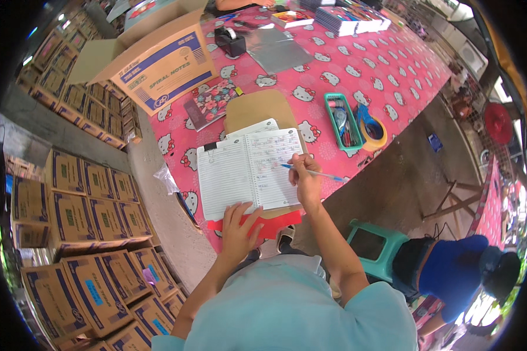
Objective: The person organizes stationery items in a green basket, writes in a notebook, and then moves to a stack of cardboard boxes. They seal the boxes using packing tape and label them with a marker.
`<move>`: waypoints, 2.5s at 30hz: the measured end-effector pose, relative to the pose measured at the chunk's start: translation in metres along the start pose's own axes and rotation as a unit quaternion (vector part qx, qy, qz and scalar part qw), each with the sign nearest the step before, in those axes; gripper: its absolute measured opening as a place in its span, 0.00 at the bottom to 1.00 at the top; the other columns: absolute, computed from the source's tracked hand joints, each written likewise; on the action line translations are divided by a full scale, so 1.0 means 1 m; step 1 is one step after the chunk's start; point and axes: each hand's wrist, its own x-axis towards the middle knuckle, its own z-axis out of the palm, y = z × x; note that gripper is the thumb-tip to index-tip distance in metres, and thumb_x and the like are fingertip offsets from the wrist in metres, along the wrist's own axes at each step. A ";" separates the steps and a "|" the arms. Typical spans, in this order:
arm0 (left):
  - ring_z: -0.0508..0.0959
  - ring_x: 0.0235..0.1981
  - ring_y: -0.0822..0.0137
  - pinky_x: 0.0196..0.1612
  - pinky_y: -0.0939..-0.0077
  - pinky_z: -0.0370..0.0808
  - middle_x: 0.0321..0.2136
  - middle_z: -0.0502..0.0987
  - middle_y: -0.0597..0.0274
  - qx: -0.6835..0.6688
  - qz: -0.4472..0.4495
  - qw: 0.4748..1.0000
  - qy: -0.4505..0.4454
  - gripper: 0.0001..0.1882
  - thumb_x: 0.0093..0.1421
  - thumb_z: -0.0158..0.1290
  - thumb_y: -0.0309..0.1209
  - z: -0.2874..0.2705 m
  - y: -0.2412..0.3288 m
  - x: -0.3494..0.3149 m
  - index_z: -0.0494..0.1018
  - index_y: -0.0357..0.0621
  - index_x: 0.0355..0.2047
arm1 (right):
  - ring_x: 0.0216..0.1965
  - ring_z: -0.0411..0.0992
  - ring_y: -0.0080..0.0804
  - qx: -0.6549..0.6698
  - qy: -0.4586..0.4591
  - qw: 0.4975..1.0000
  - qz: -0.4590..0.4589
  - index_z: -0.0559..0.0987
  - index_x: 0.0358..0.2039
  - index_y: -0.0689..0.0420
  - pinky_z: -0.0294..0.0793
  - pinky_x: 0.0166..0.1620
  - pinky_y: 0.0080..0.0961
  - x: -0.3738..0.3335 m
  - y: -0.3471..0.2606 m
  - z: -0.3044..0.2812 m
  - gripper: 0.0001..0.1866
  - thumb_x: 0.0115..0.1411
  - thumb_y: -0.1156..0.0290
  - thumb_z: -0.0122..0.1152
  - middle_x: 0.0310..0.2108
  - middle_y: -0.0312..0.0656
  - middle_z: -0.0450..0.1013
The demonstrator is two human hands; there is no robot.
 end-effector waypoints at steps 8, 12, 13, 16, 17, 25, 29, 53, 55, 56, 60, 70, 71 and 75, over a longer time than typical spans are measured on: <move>0.73 0.43 0.57 0.52 0.57 0.68 0.41 0.74 0.60 -0.057 0.005 0.998 0.008 0.14 0.51 0.56 0.28 0.060 -0.016 0.017 0.76 0.43 0.41 | 0.13 0.60 0.13 -0.054 -0.039 0.996 0.064 0.72 0.21 0.57 0.55 0.17 0.12 -0.002 0.013 0.011 0.14 0.57 0.63 0.61 0.13 0.34 0.69; 0.72 0.45 0.55 0.52 0.56 0.67 0.43 0.74 0.59 -0.027 0.007 1.000 0.004 0.16 0.52 0.56 0.28 0.063 -0.008 0.021 0.75 0.42 0.43 | 0.14 0.61 0.14 -0.096 -0.030 0.995 0.018 0.70 0.20 0.58 0.57 0.17 0.14 0.006 0.025 0.014 0.13 0.54 0.67 0.65 0.14 0.33 0.67; 0.72 0.46 0.55 0.53 0.55 0.66 0.44 0.73 0.59 -0.023 0.012 1.000 -0.008 0.17 0.53 0.55 0.30 0.061 -0.007 0.020 0.75 0.42 0.44 | 0.14 0.60 0.15 -0.102 -0.023 0.995 0.008 0.69 0.19 0.57 0.57 0.18 0.14 0.007 0.027 0.015 0.14 0.54 0.69 0.65 0.14 0.33 0.66; 0.69 0.49 0.54 0.55 0.53 0.64 0.48 0.70 0.58 -0.008 0.027 0.999 -0.036 0.19 0.56 0.53 0.33 0.059 -0.008 0.015 0.72 0.42 0.48 | 0.15 0.58 0.16 -0.156 -0.012 0.987 -0.031 0.66 0.16 0.58 0.57 0.19 0.18 0.004 0.033 0.017 0.16 0.52 0.71 0.65 0.13 0.32 0.62; 0.69 0.50 0.53 0.55 0.53 0.63 0.49 0.69 0.57 -0.003 0.033 0.999 -0.042 0.20 0.56 0.53 0.33 0.062 -0.011 0.013 0.71 0.42 0.49 | 0.15 0.56 0.17 -0.197 -0.016 0.979 -0.049 0.65 0.15 0.58 0.56 0.19 0.20 0.003 0.038 0.014 0.17 0.52 0.71 0.65 0.12 0.32 0.60; 0.67 0.49 0.47 0.54 0.51 0.63 0.49 0.69 0.52 0.003 0.039 0.998 -0.055 0.21 0.56 0.52 0.32 0.061 -0.005 0.018 0.70 0.38 0.50 | 0.16 0.50 0.22 -0.277 -0.030 0.957 -0.085 0.61 0.14 0.61 0.54 0.20 0.28 -0.001 0.046 0.011 0.20 0.53 0.69 0.62 0.10 0.38 0.53; 0.67 0.50 0.46 0.55 0.49 0.62 0.51 0.68 0.51 0.000 0.043 0.997 -0.070 0.23 0.56 0.51 0.33 0.060 -0.007 0.017 0.67 0.39 0.52 | 0.15 0.52 0.22 -0.273 -0.019 0.957 -0.101 0.62 0.14 0.60 0.55 0.19 0.27 -0.004 0.044 0.014 0.20 0.53 0.69 0.63 0.10 0.37 0.54; 0.63 0.55 0.45 0.58 0.45 0.57 0.56 0.62 0.50 0.003 0.048 0.991 -0.123 0.29 0.56 0.51 0.34 0.055 -0.012 0.011 0.62 0.42 0.58 | 0.13 0.53 0.28 -0.332 0.002 0.937 -0.112 0.63 0.14 0.61 0.55 0.18 0.30 -0.007 0.045 0.018 0.17 0.54 0.70 0.56 0.09 0.40 0.55; 0.62 0.56 0.45 0.58 0.45 0.57 0.56 0.62 0.50 0.002 0.045 0.992 -0.122 0.29 0.56 0.51 0.34 0.056 -0.011 0.011 0.61 0.41 0.58 | 0.13 0.54 0.28 -0.339 0.001 0.935 -0.107 0.63 0.15 0.61 0.55 0.18 0.30 -0.007 0.046 0.018 0.17 0.55 0.70 0.56 0.09 0.41 0.55; 0.62 0.56 0.45 0.58 0.45 0.56 0.57 0.61 0.50 0.003 0.041 0.992 -0.123 0.29 0.56 0.51 0.34 0.056 -0.010 0.010 0.60 0.41 0.58 | 0.13 0.53 0.25 -0.337 0.002 0.935 -0.108 0.63 0.14 0.61 0.54 0.18 0.29 -0.007 0.046 0.018 0.18 0.55 0.70 0.56 0.09 0.39 0.55; 0.60 0.57 0.46 0.59 0.46 0.55 0.58 0.60 0.52 0.016 0.032 0.990 -0.138 0.30 0.57 0.50 0.34 0.056 -0.008 0.011 0.59 0.40 0.59 | 0.14 0.50 0.21 -0.332 0.004 0.937 -0.104 0.62 0.13 0.61 0.52 0.18 0.27 -0.008 0.042 0.021 0.19 0.56 0.70 0.57 0.09 0.37 0.54; 0.60 0.57 0.47 0.59 0.47 0.54 0.59 0.59 0.53 0.004 0.028 0.990 -0.136 0.30 0.57 0.50 0.33 0.053 -0.006 0.012 0.58 0.40 0.60 | 0.14 0.50 0.20 -0.321 -0.005 0.942 -0.096 0.61 0.13 0.60 0.51 0.17 0.26 -0.009 0.042 0.024 0.20 0.56 0.71 0.57 0.09 0.36 0.53; 0.60 0.57 0.47 0.59 0.46 0.54 0.59 0.59 0.53 0.005 0.028 0.990 -0.136 0.30 0.57 0.50 0.33 0.054 -0.007 0.011 0.58 0.40 0.59 | 0.14 0.50 0.20 -0.324 -0.006 0.941 -0.098 0.60 0.13 0.60 0.51 0.17 0.26 -0.009 0.042 0.024 0.20 0.56 0.71 0.57 0.09 0.36 0.53; 0.60 0.57 0.48 0.59 0.46 0.55 0.59 0.60 0.53 0.002 0.028 0.991 -0.132 0.30 0.56 0.50 0.33 0.053 -0.006 0.012 0.58 0.40 0.59 | 0.14 0.49 0.20 -0.331 -0.008 0.938 -0.105 0.60 0.13 0.60 0.51 0.17 0.26 -0.008 0.042 0.024 0.20 0.56 0.71 0.57 0.09 0.35 0.53</move>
